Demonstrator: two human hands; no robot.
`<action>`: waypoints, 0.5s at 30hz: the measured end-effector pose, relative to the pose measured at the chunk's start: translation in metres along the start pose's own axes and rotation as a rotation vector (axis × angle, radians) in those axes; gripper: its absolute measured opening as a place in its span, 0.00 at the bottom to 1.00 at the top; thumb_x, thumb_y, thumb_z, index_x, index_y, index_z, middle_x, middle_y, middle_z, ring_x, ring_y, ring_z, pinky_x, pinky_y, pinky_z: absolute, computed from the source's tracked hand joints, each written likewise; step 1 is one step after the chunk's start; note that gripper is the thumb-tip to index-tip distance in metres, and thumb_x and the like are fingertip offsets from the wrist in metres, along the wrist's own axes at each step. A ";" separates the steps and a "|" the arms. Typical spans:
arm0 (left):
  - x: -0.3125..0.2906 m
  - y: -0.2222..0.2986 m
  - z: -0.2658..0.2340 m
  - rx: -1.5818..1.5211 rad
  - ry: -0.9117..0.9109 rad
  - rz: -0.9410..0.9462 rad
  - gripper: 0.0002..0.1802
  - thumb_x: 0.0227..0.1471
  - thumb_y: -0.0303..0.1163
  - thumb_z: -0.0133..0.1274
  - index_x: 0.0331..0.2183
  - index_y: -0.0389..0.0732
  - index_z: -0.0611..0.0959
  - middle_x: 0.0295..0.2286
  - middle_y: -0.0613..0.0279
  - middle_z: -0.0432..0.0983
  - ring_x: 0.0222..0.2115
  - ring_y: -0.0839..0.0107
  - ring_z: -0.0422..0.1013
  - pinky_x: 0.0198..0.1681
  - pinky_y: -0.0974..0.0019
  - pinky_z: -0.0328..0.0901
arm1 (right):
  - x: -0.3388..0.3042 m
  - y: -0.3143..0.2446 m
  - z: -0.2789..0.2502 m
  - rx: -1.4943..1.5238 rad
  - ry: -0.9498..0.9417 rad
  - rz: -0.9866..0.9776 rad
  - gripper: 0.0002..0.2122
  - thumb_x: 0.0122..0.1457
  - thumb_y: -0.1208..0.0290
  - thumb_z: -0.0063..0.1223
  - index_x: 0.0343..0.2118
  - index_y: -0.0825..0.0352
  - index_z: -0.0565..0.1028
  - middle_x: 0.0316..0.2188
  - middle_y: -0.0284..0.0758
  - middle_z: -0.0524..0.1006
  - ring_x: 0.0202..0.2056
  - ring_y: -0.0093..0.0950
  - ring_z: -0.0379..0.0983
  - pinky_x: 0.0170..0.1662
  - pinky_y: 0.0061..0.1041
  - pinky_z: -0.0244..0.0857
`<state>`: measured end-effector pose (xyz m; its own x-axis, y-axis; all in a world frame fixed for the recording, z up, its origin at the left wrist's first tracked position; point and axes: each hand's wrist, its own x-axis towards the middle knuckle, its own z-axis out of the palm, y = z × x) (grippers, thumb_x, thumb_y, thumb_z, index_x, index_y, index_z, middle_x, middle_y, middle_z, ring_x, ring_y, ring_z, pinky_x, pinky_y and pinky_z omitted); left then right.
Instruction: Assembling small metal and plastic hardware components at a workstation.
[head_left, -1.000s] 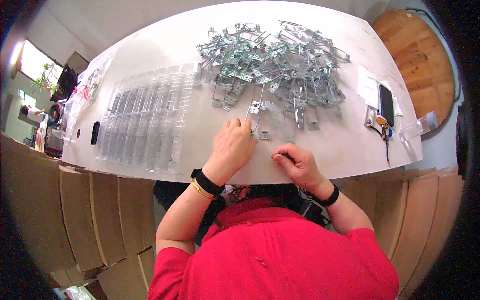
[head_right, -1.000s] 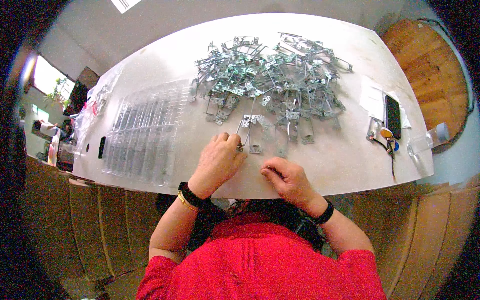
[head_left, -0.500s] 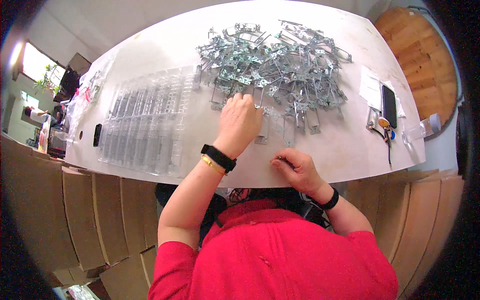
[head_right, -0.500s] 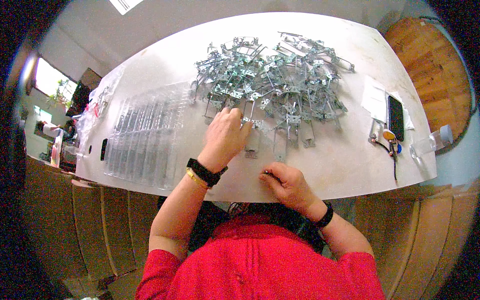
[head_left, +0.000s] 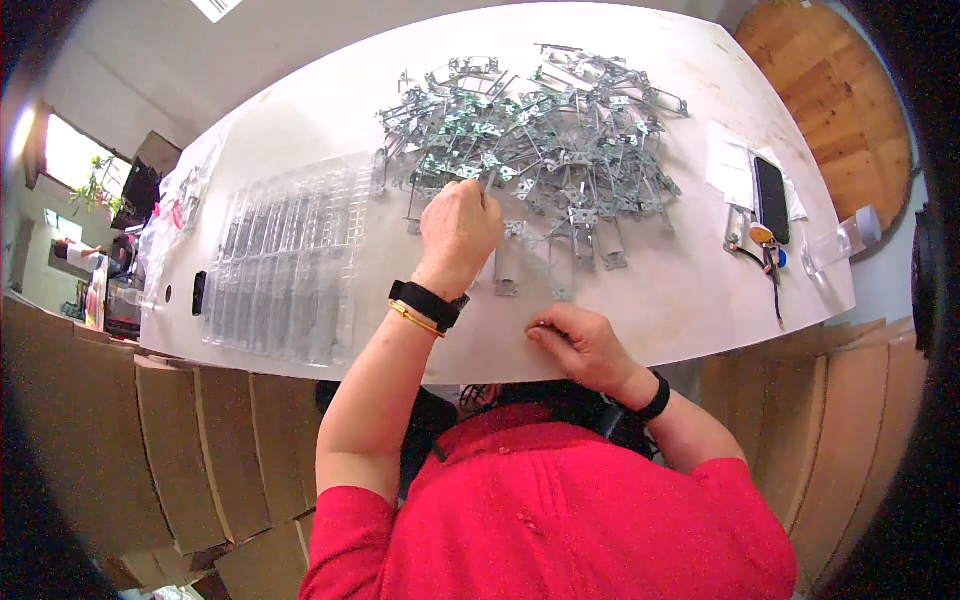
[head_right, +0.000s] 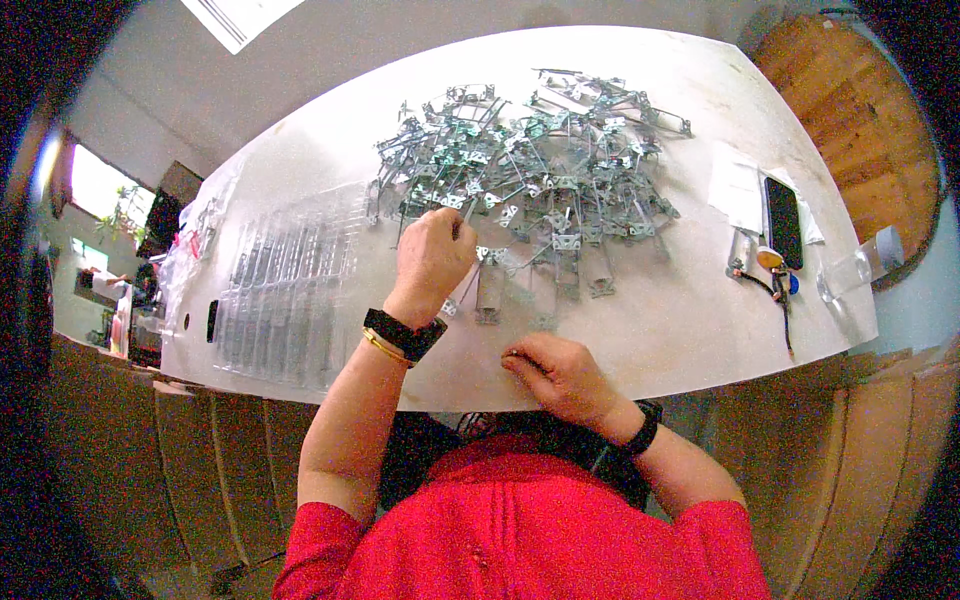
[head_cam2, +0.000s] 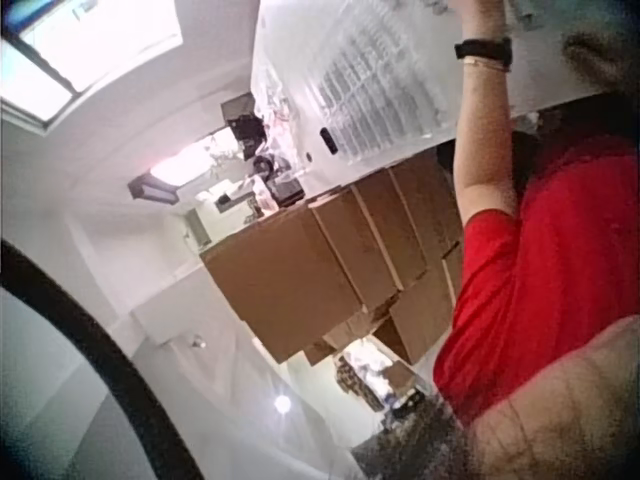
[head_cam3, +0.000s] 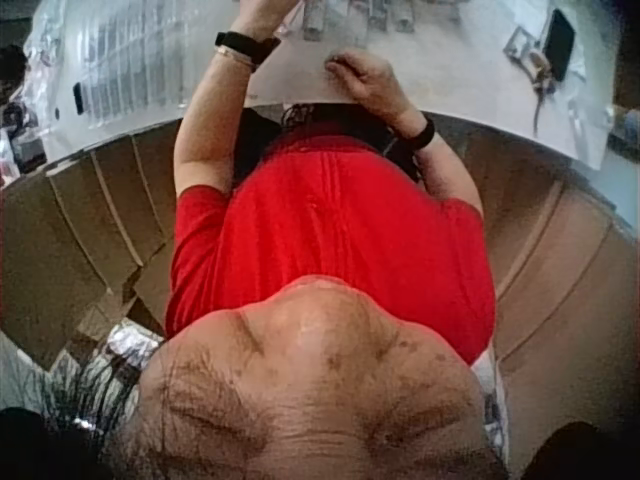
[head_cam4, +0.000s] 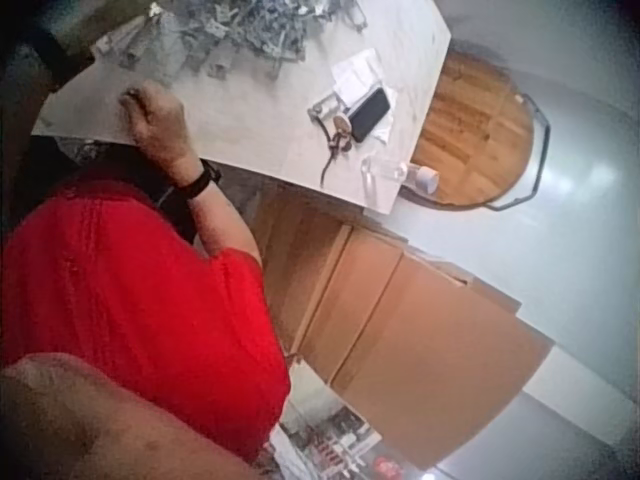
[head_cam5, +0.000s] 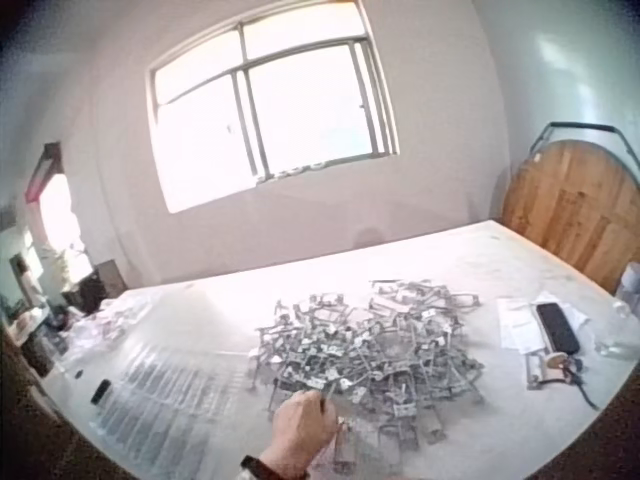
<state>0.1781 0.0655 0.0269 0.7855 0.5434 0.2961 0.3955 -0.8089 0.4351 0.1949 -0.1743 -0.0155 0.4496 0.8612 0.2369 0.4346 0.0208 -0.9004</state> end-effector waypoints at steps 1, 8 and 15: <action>0.003 -0.001 -0.003 -0.010 -0.023 -0.007 0.15 0.55 0.34 0.52 0.26 0.32 0.84 0.29 0.37 0.80 0.33 0.38 0.77 0.39 0.43 0.71 | 0.000 -0.001 0.000 0.000 0.011 0.001 0.06 0.65 0.71 0.59 0.38 0.68 0.80 0.33 0.45 0.80 0.35 0.44 0.79 0.40 0.37 0.73; -0.004 -0.012 -0.027 -0.028 0.090 0.076 0.15 0.57 0.32 0.51 0.24 0.31 0.82 0.25 0.35 0.76 0.28 0.37 0.76 0.32 0.45 0.69 | -0.001 0.002 0.003 -0.006 0.029 -0.007 0.06 0.65 0.71 0.60 0.39 0.67 0.80 0.33 0.45 0.81 0.35 0.45 0.79 0.39 0.37 0.73; -0.053 -0.030 -0.052 -0.235 0.051 -0.161 0.17 0.62 0.35 0.52 0.32 0.30 0.87 0.19 0.44 0.79 0.19 0.61 0.80 0.24 0.60 0.71 | -0.003 -0.001 0.006 0.029 0.030 0.060 0.05 0.65 0.73 0.61 0.39 0.67 0.80 0.33 0.43 0.81 0.33 0.38 0.80 0.38 0.32 0.72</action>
<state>0.1000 0.0731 0.0419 0.6944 0.6760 0.2468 0.3872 -0.6401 0.6636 0.1889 -0.1736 -0.0177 0.4972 0.8460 0.1927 0.3838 -0.0152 -0.9233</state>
